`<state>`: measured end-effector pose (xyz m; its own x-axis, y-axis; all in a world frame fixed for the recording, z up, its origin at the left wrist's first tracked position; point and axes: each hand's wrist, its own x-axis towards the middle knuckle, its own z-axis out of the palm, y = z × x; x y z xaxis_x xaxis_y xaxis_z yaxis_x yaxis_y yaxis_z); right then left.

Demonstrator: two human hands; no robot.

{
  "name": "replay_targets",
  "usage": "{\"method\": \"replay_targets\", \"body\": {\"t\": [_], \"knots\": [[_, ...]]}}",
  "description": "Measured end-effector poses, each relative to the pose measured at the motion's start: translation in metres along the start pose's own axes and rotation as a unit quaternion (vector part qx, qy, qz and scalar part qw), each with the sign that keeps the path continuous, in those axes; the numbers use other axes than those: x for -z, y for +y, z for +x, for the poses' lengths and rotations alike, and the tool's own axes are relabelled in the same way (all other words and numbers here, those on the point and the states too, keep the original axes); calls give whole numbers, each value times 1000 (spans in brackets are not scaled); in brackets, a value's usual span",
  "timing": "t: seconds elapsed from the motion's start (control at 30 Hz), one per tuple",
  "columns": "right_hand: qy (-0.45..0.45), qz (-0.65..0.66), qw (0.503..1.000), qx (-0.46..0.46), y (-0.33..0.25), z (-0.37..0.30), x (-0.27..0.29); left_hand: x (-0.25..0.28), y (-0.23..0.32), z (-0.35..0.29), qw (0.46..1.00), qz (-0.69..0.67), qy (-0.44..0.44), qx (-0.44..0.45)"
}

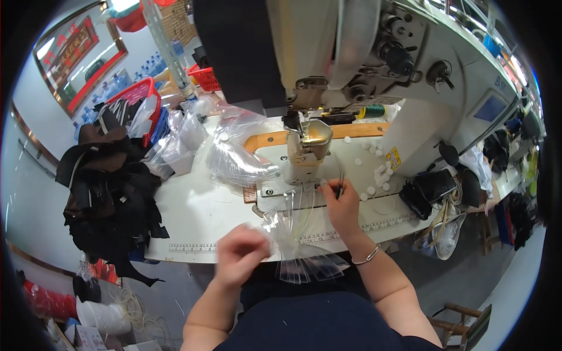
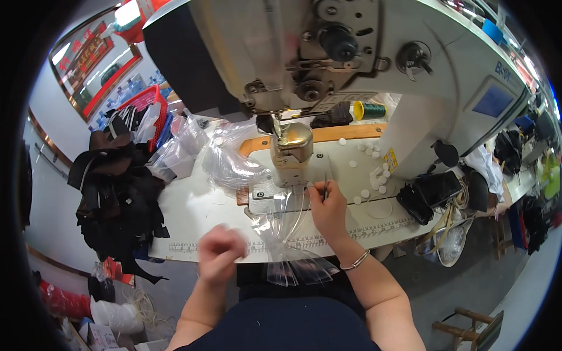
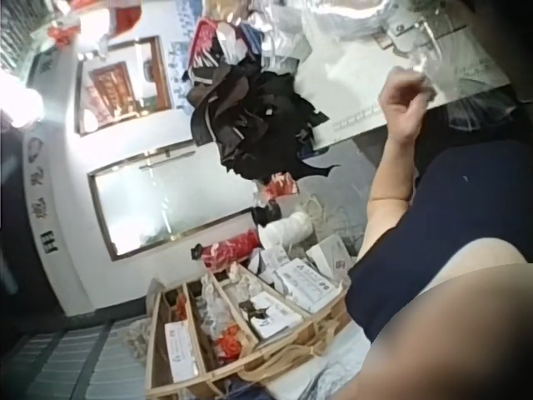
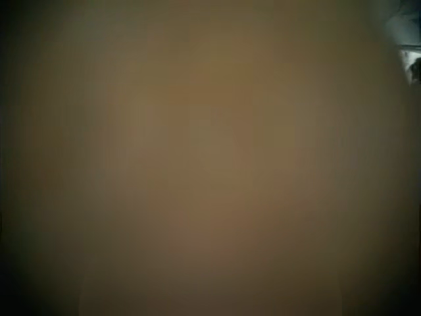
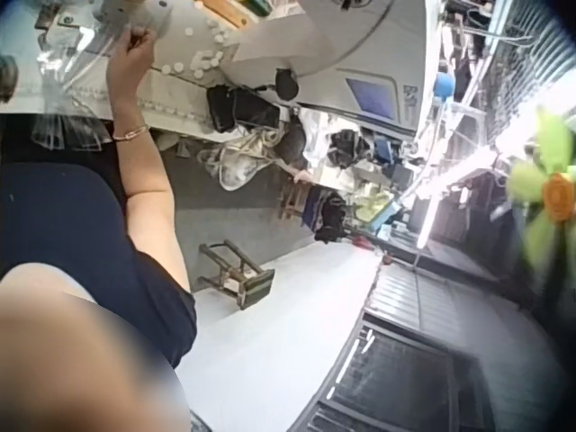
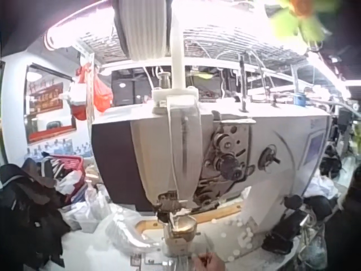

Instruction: Stitching small white circular components onto transparent plastic shoe upper sections using an industrial sewing machine.

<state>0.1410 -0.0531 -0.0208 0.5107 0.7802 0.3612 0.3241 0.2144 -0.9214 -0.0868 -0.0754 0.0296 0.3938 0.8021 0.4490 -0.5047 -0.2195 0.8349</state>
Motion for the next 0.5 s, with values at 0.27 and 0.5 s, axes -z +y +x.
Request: {"method": "replay_targets", "body": {"t": [0.27, 0.5], "knots": [[-24, -35, 997, -59, 27, 2, -11, 20, 122, -36, 930, -294, -6, -222], [-83, 116, 989, 45, -63, -12, 20, -4, 89, 18, 969, -66, 98, -218]]}}
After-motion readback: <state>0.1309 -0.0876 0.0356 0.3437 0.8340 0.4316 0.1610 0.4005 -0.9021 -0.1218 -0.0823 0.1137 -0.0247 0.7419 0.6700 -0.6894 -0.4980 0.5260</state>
